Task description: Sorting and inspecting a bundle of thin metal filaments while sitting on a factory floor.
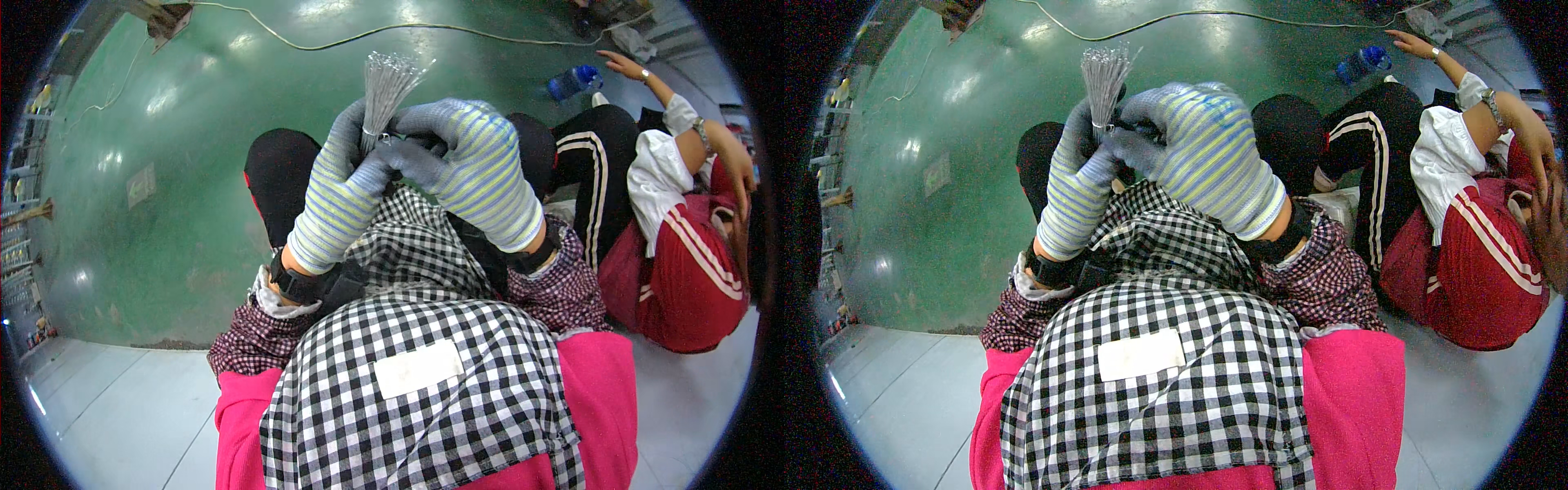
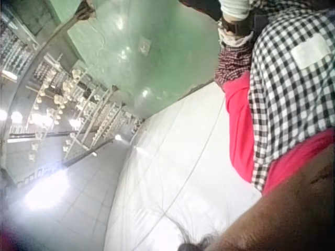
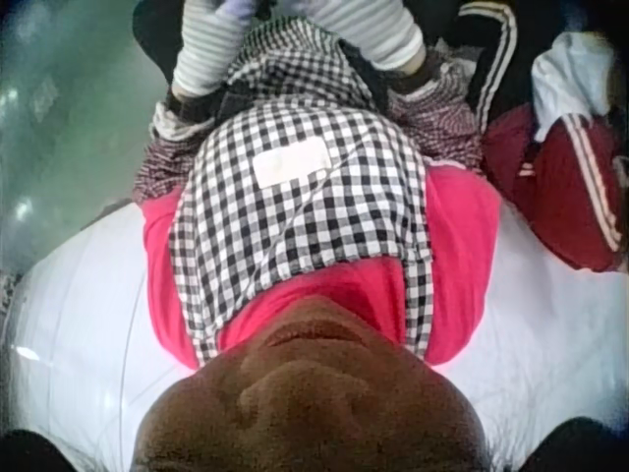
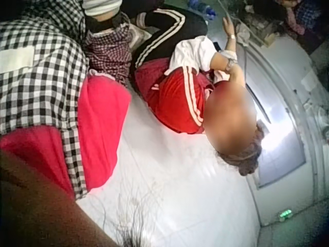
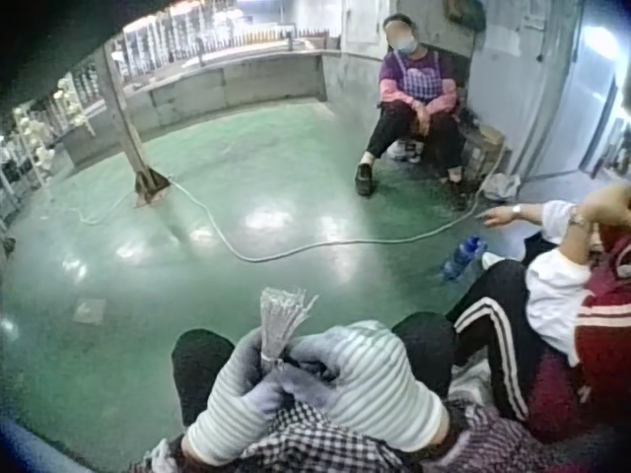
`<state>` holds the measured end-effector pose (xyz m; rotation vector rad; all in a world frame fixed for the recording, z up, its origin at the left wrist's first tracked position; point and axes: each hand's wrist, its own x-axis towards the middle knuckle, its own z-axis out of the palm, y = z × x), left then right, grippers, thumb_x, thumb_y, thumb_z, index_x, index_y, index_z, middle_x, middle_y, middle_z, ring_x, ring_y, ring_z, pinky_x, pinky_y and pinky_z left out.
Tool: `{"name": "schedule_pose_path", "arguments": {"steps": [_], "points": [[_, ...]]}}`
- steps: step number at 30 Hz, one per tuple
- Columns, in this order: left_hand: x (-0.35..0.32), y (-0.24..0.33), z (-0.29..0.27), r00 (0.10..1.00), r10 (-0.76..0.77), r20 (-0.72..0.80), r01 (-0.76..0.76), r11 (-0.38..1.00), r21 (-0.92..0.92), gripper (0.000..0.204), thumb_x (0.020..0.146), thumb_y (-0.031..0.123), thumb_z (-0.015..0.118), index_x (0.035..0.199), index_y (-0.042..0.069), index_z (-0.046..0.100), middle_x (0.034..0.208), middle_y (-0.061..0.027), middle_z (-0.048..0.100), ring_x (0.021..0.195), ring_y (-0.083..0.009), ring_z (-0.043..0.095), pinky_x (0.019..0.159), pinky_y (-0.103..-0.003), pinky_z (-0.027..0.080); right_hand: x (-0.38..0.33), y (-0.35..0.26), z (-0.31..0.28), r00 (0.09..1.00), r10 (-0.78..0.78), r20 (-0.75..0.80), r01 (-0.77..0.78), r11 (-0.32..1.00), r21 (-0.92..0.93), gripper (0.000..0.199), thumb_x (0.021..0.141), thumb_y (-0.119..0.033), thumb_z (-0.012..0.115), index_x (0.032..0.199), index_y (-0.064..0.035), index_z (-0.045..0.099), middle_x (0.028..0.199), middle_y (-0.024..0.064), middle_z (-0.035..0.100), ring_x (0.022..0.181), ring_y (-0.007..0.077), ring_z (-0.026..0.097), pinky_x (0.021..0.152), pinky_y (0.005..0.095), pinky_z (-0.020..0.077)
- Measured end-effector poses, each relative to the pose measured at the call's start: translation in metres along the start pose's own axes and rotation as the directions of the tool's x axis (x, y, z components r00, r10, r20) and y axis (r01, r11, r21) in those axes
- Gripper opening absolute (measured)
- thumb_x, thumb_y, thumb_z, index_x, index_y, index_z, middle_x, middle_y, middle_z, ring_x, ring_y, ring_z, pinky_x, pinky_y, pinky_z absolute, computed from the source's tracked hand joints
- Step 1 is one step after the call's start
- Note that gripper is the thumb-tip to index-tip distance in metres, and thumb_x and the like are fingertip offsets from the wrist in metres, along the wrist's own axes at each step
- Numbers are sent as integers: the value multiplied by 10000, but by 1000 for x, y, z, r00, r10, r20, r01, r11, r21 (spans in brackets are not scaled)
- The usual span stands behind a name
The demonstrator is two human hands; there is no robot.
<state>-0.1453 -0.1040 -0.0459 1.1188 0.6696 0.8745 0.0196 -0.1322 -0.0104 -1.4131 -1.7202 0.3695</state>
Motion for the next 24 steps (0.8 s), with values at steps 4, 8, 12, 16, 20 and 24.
{"name": "schedule_pose_path", "arguments": {"steps": [4, 8, 12, 16, 20, 24], "points": [[-4, -10, 0, 994, 105, -8, -105, 994, 22, 489, 938, 33, 556, 1397, 21, 388, 1211, -90, 572, 1113, -157, 562, 975, -294, 462, -2, -6, 8, 996, -71, -56, 65, 993, -103, 251, 773, -319, 761, 790, -72, 721, 691, 109, 663, 624, 280, 645, 586, 364, 495], [-5, -10, -3, 996, 74, -48, -72, 996, 52, 489, 927, 48, 564, 1389, 19, 405, 1167, -75, 589, 1066, -139, 569, 924, -280, 478, -6, -5, 16, 989, 146, 26, -147, 989, 30, 245, 806, -299, 742, 818, -55, 727, 704, 111, 677, 623, 234, 657, 598, 338, 500], [-6, -2, -5, 992, -126, -32, 126, 992, 3, 478, 897, 96, 604, 1347, 19, 465, 1037, -39, 607, 880, -95, 562, 768, -239, 472, -6, 5, 9, 859, 424, 287, -512, 732, 450, 286, 853, -274, 716, 906, 7, 723, 753, 103, 699, 692, 117, 639, 636, 283, 505], [-9, 7, -1, 965, -258, 39, 260, 964, -56, 455, 876, 126, 630, 1301, 18, 507, 891, 6, 577, 697, -56, 512, 619, -207, 423, -8, 20, -2, 871, 433, 231, -490, 754, 436, 373, 841, -293, 757, 1049, 9, 685, 889, 92, 710, 827, 139, 652, 749, 292, 528], [-11, 16, 5, 922, -350, 165, 365, 928, -75, 476, 837, 212, 700, 1243, 11, 552, 760, 40, 541, 586, -40, 460, 538, -192, 361, -8, 29, -3, 922, 89, 376, -359, 561, 746, 961, 762, -573, 741, 1465, -50, 347, 1322, 132, 550, 1199, 223, 555, 1029, 375, 434], [-14, 25, 9, 854, -453, 254, 484, 872, -71, 476, 809, 256, 745, 1188, 11, 595, 731, 54, 525, 549, -33, 423, 509, -184, 306, 5, 15, -12, 907, 44, 419, -388, 470, 793, 797, 834, -529, 693, 1400, -28, 439, 1170, 139, 636, 1088, 224, 618, 954, 369, 485]]}}
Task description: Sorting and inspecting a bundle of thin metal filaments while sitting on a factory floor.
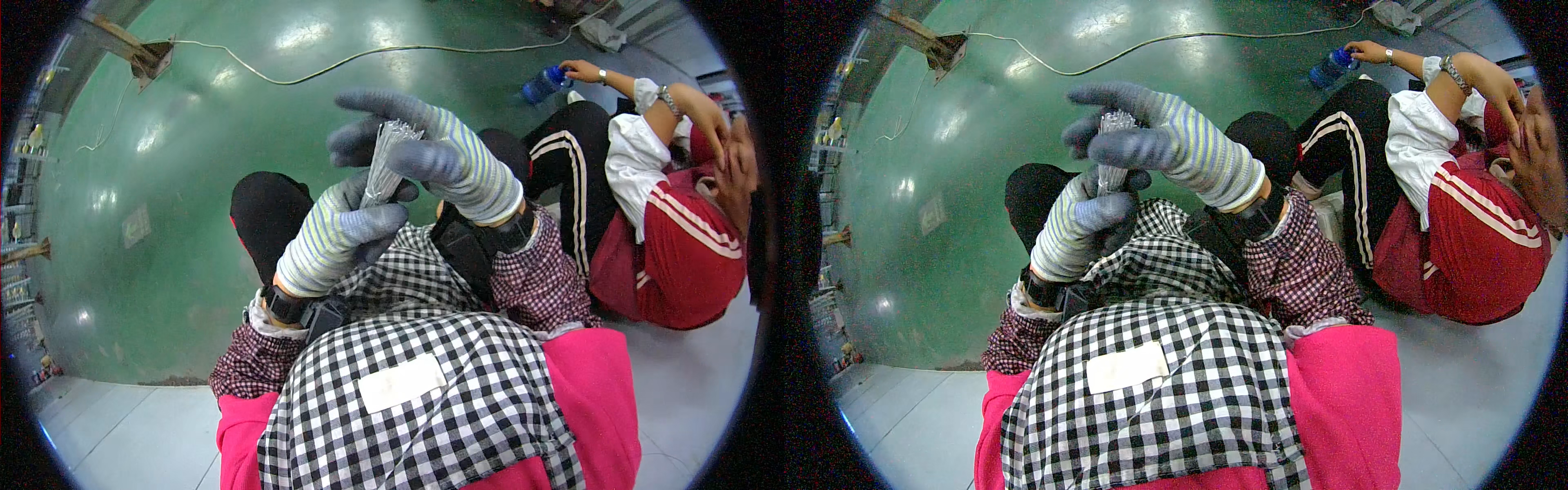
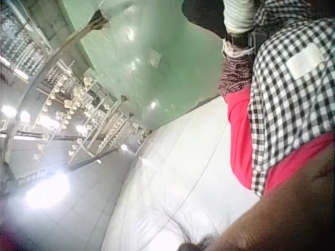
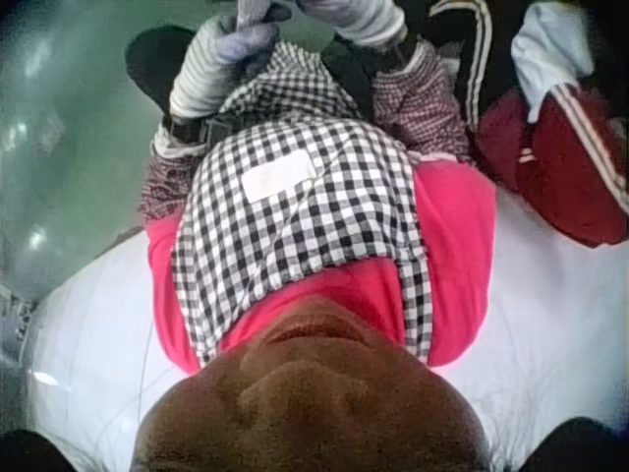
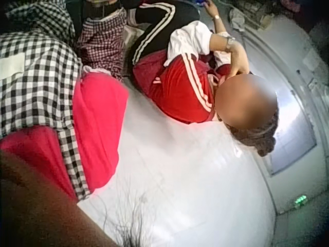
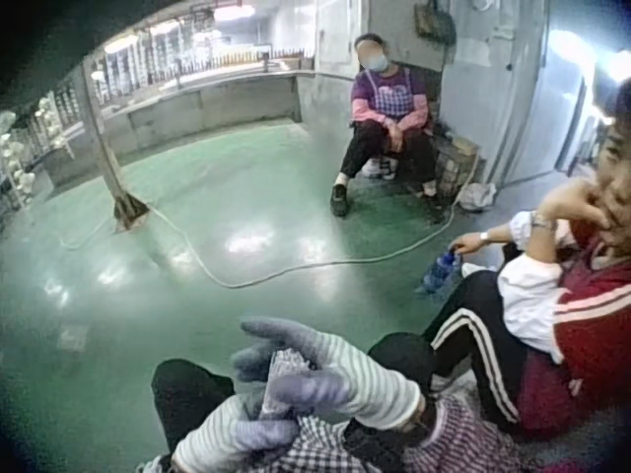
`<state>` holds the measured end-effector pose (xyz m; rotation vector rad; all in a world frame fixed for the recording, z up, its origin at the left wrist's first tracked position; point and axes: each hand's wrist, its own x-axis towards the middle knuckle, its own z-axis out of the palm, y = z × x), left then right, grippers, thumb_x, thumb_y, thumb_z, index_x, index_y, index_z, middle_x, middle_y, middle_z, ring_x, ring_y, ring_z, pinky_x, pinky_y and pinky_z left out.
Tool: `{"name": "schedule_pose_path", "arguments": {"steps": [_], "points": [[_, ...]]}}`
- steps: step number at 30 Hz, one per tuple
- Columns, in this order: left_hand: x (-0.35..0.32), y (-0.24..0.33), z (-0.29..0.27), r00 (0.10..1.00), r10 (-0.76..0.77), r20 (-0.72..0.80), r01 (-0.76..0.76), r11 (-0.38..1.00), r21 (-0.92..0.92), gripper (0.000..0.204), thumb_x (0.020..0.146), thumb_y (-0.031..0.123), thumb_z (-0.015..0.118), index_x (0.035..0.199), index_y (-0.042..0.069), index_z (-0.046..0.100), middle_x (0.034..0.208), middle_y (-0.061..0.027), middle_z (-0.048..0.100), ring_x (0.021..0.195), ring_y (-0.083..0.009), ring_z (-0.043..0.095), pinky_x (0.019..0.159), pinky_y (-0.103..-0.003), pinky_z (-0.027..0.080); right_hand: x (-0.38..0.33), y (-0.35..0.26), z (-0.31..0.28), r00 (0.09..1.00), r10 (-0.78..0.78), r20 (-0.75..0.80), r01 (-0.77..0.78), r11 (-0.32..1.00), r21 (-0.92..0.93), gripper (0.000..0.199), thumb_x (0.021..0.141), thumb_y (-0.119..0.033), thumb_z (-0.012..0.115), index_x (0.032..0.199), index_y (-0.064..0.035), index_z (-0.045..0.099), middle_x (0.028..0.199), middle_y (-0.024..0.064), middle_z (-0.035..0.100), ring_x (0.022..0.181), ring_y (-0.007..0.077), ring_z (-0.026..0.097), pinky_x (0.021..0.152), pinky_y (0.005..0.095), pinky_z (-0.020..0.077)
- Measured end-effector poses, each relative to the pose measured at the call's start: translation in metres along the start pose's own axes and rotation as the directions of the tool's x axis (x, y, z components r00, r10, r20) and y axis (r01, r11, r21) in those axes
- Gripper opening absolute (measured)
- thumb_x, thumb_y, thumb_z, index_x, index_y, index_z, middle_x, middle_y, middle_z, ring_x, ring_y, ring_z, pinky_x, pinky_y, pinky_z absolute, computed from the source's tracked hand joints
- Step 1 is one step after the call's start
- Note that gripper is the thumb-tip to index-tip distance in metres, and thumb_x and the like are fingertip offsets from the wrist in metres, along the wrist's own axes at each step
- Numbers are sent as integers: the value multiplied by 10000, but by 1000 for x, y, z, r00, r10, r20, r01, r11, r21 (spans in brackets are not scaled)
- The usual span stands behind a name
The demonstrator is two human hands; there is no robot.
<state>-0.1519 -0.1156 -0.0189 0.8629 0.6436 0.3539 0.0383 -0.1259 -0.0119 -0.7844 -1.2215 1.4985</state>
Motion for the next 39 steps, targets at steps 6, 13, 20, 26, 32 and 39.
{"name": "schedule_pose_path", "arguments": {"steps": [6, 13, 20, 26, 32, 39], "points": [[21, -16, 7, 965, 224, -139, -192, 959, 208, 379, 879, 120, 681, 1212, -28, 578, 1100, -49, 644, 988, -107, 571, 863, -280, 459, 10, 5, 17, 957, 51, -287, -47, 999, 21, 259, 965, -203, 553, 1065, 8, 667, 807, 88, 702, 746, 135, 659, 708, 269, 528], [46, -22, 7, 926, 247, -286, 168, 410, 897, 361, 845, 90, 688, 1171, -8, 570, 1074, -34, 661, 933, -156, 638, 786, -316, 511, 14, 18, 21, 861, 27, -507, 1, 998, 56, 277, 971, -194, 553, 1155, 1, 621, 787, 72, 666, 683, 110, 606, 610, 244, 495], [65, -13, -20, 962, 246, -122, -168, 877, 451, 385, 860, 97, 695, 1209, 21, 551, 1052, -17, 624, 932, -111, 567, 840, -283, 476, 15, 37, -39, 958, -118, -262, 154, 981, 119, 586, 920, -296, 674, 1382, -8, 456, 1086, 79, 680, 976, 165, 633, 863, 281, 503], [65, 19, -101, 839, 486, -245, -137, 624, 769, 481, 863, 207, 718, 1259, -14, 558, 1148, -120, 656, 1021, -202, 625, 906, -334, 489, 69, 36, -36, 946, -9, -323, -47, 985, -164, 262, 917, -204, 670, 1076, 5, 680, 943, 40, 706, 807, 112, 644, 713, 264, 519], [49, 48, -124, 571, 581, -580, -81, 743, 665, 326, 951, 180, 591, 1211, -16, 601, 1018, -100, 669, 905, -160, 631, 833, -284, 495, 127, 199, -142, 719, -50, -693, -137, 968, -211, 235, 899, -145, 702, 1089, -12, 664, 941, 53, 691, 782, 109, 624, 665, 257, 525], [16, 24, -103, 677, 540, -500, -1, 680, 733, 245, 883, 85, 574, 1087, -25, 653, 939, -105, 677, 812, -217, 641, 766, -321, 509, 107, 286, -176, 553, -209, -806, -127, 935, -330, 279, 841, -42, 730, 1100, -43, 627, 960, 33, 664, 843, 117, 614, 769, 275, 539]]}}
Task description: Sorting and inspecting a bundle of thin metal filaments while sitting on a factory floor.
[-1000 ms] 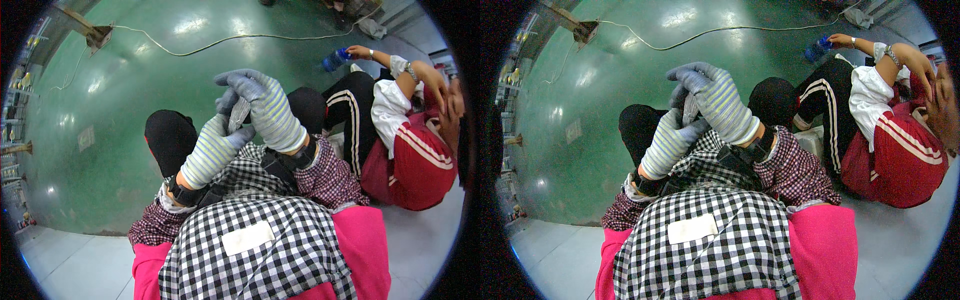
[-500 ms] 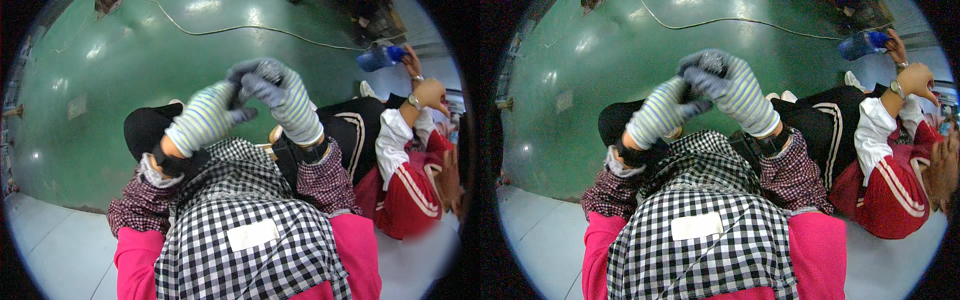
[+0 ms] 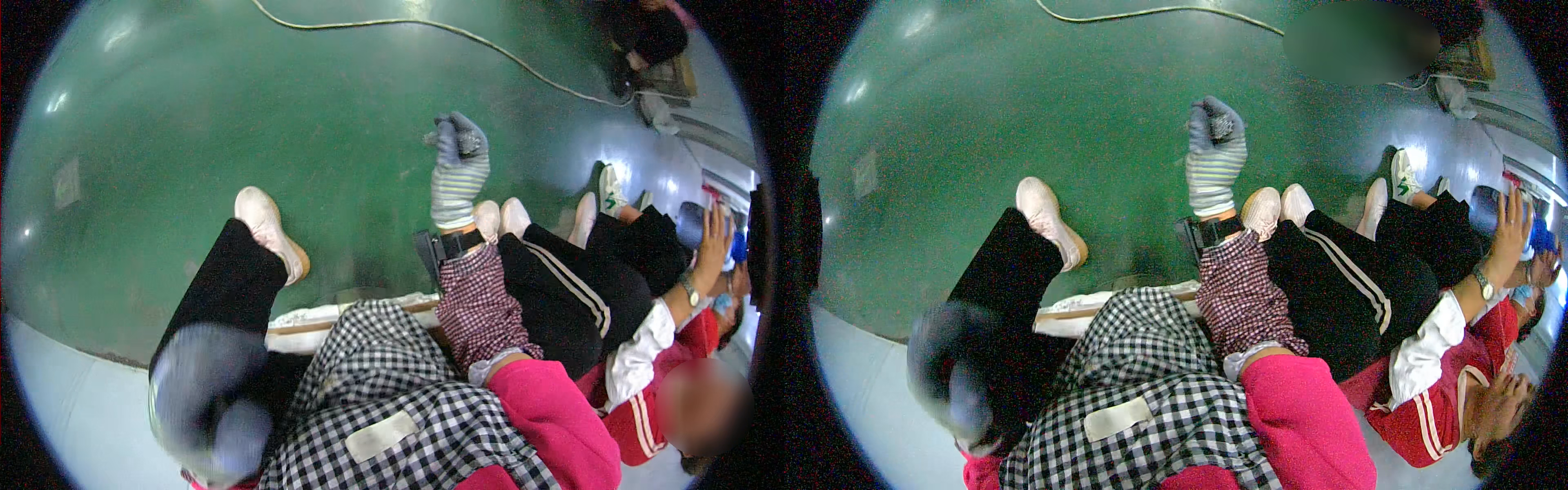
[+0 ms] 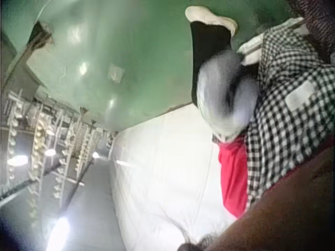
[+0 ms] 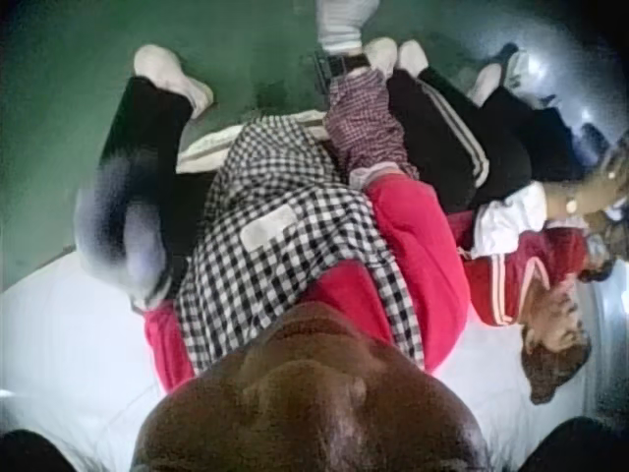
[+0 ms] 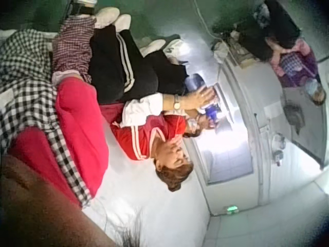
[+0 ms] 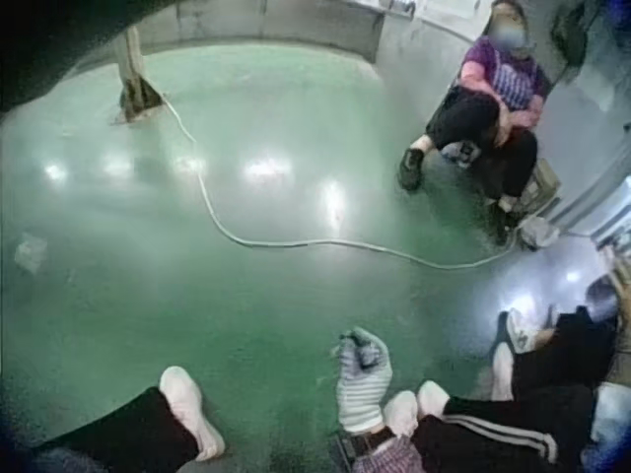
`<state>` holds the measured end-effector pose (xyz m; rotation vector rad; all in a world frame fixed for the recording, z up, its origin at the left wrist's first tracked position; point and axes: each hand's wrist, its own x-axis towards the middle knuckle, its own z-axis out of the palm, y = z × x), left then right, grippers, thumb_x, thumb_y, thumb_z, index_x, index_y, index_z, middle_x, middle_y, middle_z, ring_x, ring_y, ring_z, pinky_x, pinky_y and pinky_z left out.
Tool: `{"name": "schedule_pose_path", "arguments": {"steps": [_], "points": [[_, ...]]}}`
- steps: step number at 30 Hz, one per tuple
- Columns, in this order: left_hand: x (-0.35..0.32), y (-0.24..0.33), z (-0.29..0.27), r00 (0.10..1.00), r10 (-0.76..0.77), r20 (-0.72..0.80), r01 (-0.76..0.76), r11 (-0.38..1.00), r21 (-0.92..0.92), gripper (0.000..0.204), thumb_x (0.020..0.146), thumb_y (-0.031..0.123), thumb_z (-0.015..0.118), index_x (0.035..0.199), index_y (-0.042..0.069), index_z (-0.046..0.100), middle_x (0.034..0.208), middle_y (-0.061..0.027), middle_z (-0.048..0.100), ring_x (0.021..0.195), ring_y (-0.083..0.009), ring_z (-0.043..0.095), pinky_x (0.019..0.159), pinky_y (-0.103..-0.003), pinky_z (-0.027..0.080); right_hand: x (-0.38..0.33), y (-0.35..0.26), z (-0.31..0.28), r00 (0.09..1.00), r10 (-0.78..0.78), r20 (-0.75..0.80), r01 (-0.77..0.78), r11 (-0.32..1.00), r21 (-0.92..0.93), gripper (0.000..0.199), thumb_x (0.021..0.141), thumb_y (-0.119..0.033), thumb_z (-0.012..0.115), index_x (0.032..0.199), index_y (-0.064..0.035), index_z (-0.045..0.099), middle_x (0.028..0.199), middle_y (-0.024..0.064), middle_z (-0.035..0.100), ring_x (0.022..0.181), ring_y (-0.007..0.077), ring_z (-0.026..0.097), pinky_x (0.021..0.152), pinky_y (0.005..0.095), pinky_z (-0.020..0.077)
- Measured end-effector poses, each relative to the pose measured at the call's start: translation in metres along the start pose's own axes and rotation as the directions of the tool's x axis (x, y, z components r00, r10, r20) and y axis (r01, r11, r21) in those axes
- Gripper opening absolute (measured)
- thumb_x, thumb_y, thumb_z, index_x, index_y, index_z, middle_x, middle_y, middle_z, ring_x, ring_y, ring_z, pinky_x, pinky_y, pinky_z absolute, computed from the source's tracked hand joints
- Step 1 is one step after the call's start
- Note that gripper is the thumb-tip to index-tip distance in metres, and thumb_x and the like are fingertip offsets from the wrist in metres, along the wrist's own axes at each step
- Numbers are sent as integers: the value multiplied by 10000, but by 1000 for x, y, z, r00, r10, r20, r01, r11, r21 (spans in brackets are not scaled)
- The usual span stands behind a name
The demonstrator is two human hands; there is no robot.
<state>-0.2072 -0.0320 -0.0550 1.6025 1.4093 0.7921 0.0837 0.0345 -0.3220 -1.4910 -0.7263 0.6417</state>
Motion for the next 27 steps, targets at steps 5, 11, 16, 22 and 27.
{"name": "schedule_pose_path", "arguments": {"steps": [5, 11, 16, 22, 27], "points": [[7, 10, 5, 951, -303, 69, 308, 948, -75, 288, 886, 162, 608, 1144, 38, 640, 1027, -111, 670, 890, -260, 633, 850, -347, 485, -16, 117, 3, 990, 142, -6, -142, 987, -81, 641, 706, 29, 810, 1280, -43, 536, 1122, 55, 581, 1008, 166, 548, 907, 324, 505], [20, 15, 26, 846, -511, 152, 529, 839, -129, 354, 890, 255, 649, 1213, 114, 624, 1133, -118, 662, 984, -312, 625, 951, -379, 457, -1, 130, -35, 999, -29, 45, 41, 960, -278, 553, 761, 17, 760, 1274, -45, 560, 1082, 73, 646, 939, 158, 598, 868, 306, 512], [15, 1, 24, 876, -368, 312, 449, 859, -247, 402, 892, 316, 676, 1259, 164, 614, 1203, -123, 657, 1047, -346, 619, 1019, -401, 438, 6, 94, -18, 982, 171, 84, -144, 953, -265, 405, 837, 17, 669, 1228, -58, 592, 1112, 73, 672, 991, 162, 635, 863, 331, 539], [16, -18, 80, 987, -11, 161, 27, 995, -97, 625, 907, 265, 584, 1440, 19, 372, 1393, -157, 473, 1241, -266, 470, 1013, -410, 385, -9, -27, -4, 922, 302, 243, -388, 696, 604, 305, 939, -192, 647, 1187, -21, 604, 980, 81, 687, 855, 185, 672, 774, 332, 577], [36, -12, 127, 953, 294, -74, -303, 932, -201, 482, 945, 194, 525, 1378, 6, 426, 1271, -134, 532, 1101, -252, 523, 905, -365, 432, -49, -154, -17, 859, 195, 473, -506, 465, 726, 308, 942, -228, 647, 1187, -46, 602, 1018, 68, 692, 912, 167, 675, 826, 328, 570]]}}
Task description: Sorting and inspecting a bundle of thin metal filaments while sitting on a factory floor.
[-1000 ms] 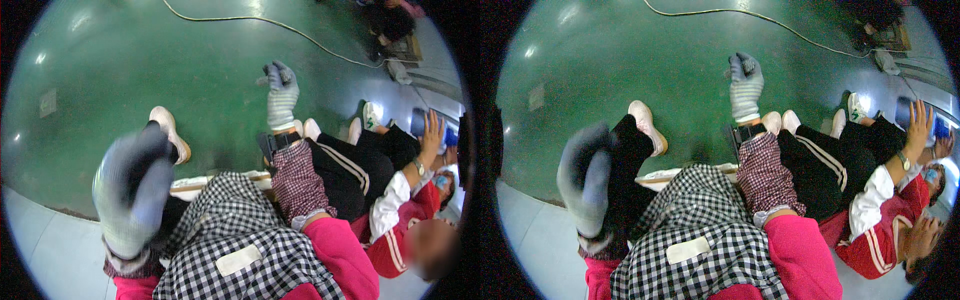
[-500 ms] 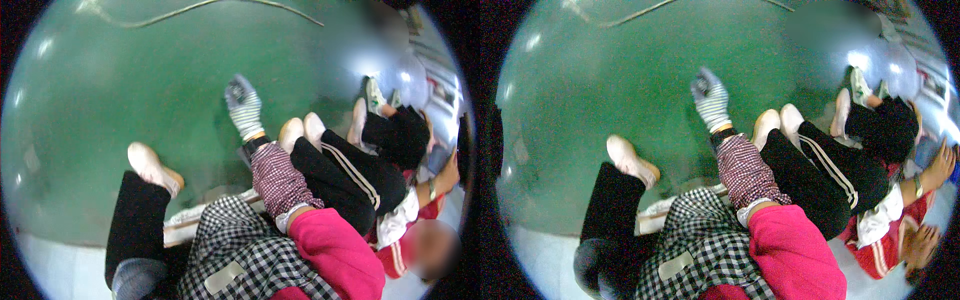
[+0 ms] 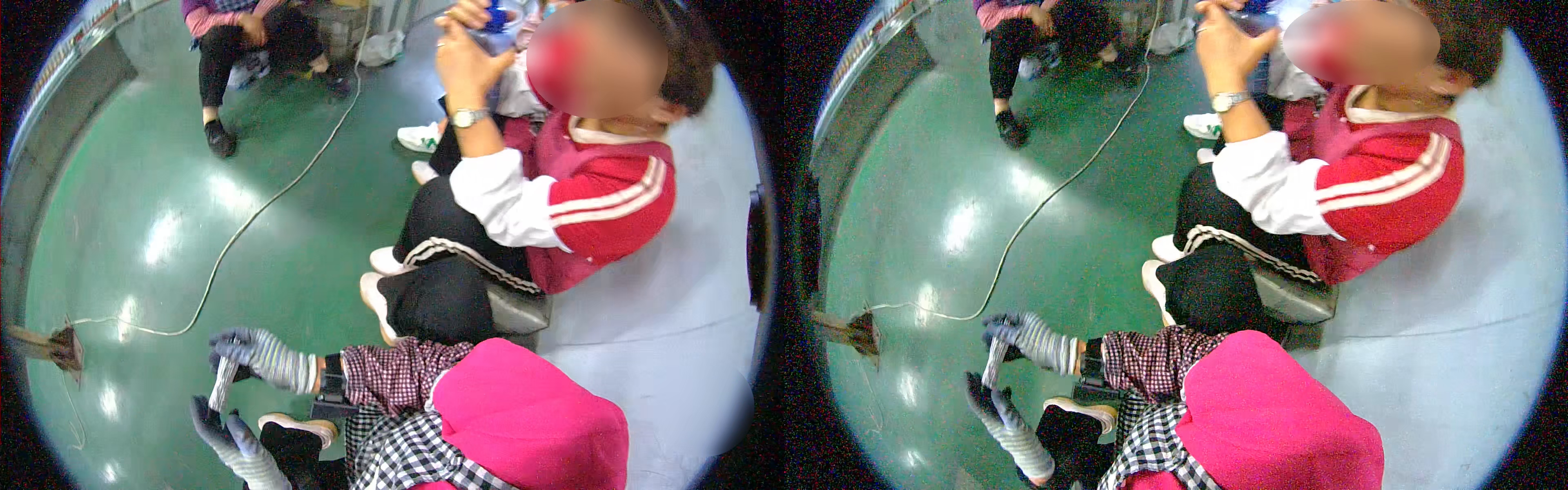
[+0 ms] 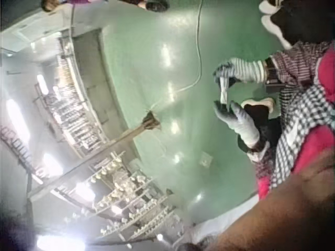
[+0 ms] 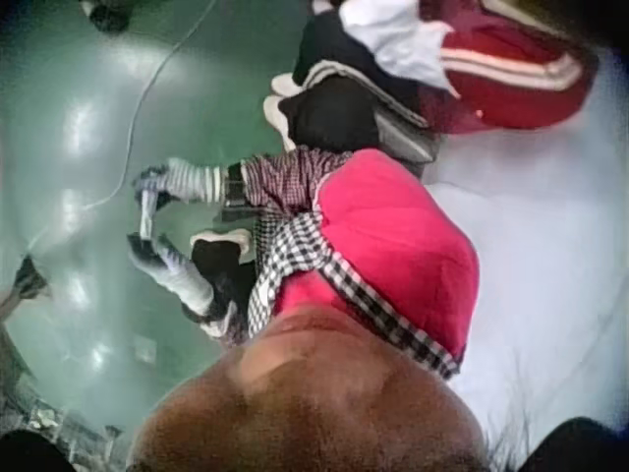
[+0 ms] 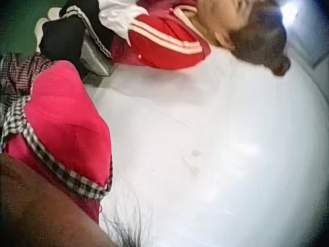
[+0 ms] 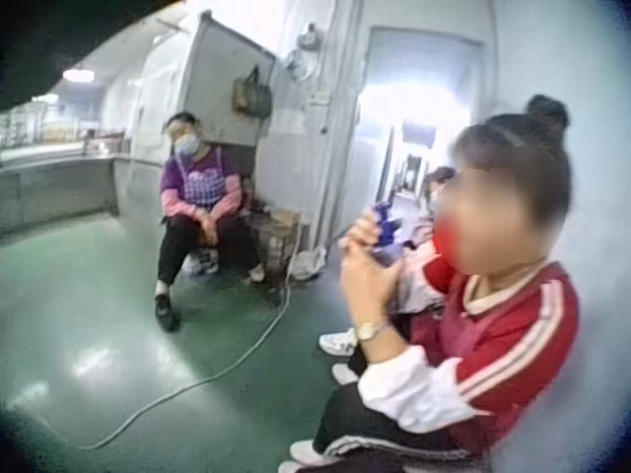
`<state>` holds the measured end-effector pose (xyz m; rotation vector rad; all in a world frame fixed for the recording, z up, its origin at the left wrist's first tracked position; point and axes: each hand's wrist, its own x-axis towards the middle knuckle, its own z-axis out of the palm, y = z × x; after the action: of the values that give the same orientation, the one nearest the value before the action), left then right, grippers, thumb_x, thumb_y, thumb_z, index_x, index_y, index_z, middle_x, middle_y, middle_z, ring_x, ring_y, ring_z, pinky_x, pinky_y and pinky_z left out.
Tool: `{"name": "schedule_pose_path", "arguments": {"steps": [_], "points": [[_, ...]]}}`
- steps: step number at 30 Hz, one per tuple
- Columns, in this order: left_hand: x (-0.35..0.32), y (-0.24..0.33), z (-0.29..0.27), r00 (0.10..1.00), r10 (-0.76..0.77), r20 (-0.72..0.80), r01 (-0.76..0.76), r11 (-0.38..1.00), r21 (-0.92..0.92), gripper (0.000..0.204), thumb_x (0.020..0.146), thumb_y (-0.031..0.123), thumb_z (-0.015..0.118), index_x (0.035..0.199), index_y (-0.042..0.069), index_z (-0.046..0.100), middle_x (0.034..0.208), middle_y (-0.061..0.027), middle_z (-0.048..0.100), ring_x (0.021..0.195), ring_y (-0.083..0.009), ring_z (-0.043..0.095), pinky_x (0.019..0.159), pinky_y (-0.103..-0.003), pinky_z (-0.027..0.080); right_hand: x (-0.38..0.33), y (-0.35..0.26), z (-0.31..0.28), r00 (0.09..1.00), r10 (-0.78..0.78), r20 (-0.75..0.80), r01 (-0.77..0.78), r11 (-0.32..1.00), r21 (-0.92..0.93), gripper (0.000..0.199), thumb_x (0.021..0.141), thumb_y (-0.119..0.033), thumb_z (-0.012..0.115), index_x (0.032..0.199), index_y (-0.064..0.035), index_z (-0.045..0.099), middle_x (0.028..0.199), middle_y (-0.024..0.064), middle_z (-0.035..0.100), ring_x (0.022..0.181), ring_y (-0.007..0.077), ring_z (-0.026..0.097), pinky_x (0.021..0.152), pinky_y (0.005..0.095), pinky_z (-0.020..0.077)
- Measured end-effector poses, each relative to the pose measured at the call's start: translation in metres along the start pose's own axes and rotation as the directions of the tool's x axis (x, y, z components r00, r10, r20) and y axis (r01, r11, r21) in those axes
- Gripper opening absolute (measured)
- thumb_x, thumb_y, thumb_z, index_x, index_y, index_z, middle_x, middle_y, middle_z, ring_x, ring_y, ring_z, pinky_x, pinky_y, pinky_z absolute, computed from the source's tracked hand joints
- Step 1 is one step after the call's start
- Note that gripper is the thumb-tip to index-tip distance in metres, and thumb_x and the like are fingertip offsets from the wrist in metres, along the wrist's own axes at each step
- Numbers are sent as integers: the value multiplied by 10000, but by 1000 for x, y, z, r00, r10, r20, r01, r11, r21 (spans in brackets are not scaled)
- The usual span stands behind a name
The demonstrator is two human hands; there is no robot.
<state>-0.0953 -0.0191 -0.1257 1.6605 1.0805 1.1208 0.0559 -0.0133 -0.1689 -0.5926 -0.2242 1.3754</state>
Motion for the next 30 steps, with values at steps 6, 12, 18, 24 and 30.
{"name": "schedule_pose_path", "arguments": {"steps": [6, 12, 18, 24, 30], "points": [[-2, -11, 2, 996, -86, 0, 86, 990, -113, 408, 936, 204, 613, 1303, 44, 532, 994, -51, 631, 718, -94, 555, 561, -217, 438, -48, -5, 16, 993, -119, 9, 119, 992, 43, 307, 936, -192, 653, 1191, -30, 597, 1043, 81, 685, 969, 179, 662, 855, 316, 557], [-11, -1, -14, 998, -43, 48, 53, 971, -232, 382, 911, 88, 624, 1281, 31, 547, 899, -14, 610, 724, -80, 546, 566, -202, 432, -66, -17, -9, 846, -524, 96, 292, 305, -907, 492, 844, -264, 736, 1233, -16, 563, 1071, 172, 682, 971, 324, 666, 839, 403, 545], [-19, -4, 0, 991, 36, 127, -16, 988, -152, 578, 850, -73, 640, 1379, 71, 457, 890, 2, 540, 728, -82, 485, 694, -231, 473, -120, -43, 38, 890, -200, 410, 384, -157, -910, 654, 786, -139, 674, 1363, 8, 402, 1145, 268, 602, 929, 436, 636, 758, 490, 527], [-30, 2, 3, 956, -115, 270, 144, 986, -88, 737, 796, -40, 645, 1464, 68, 354, 932, -4, 564, 785, -98, 527, 741, -230, 492, -114, -20, 35, 946, -27, 322, 302, -280, -911, 675, 804, -109, 620, 1402, 16, 334, 1012, 234, 640, 816, 419, 655, 665, 478, 526], [-20, 43, -23, 920, -185, 345, 269, 940, -212, 637, 861, 40, 667, 1437, 38, 396, 1109, -87, 614, 982, -164, 591, 905, -311, 481, -80, -15, -5, 918, -195, 346, 353, 1, -935, 424, 823, -164, 631, 1236, -92, 578, 949, 173, 677, 842, 378, 662, 692, 436, 530]]}}
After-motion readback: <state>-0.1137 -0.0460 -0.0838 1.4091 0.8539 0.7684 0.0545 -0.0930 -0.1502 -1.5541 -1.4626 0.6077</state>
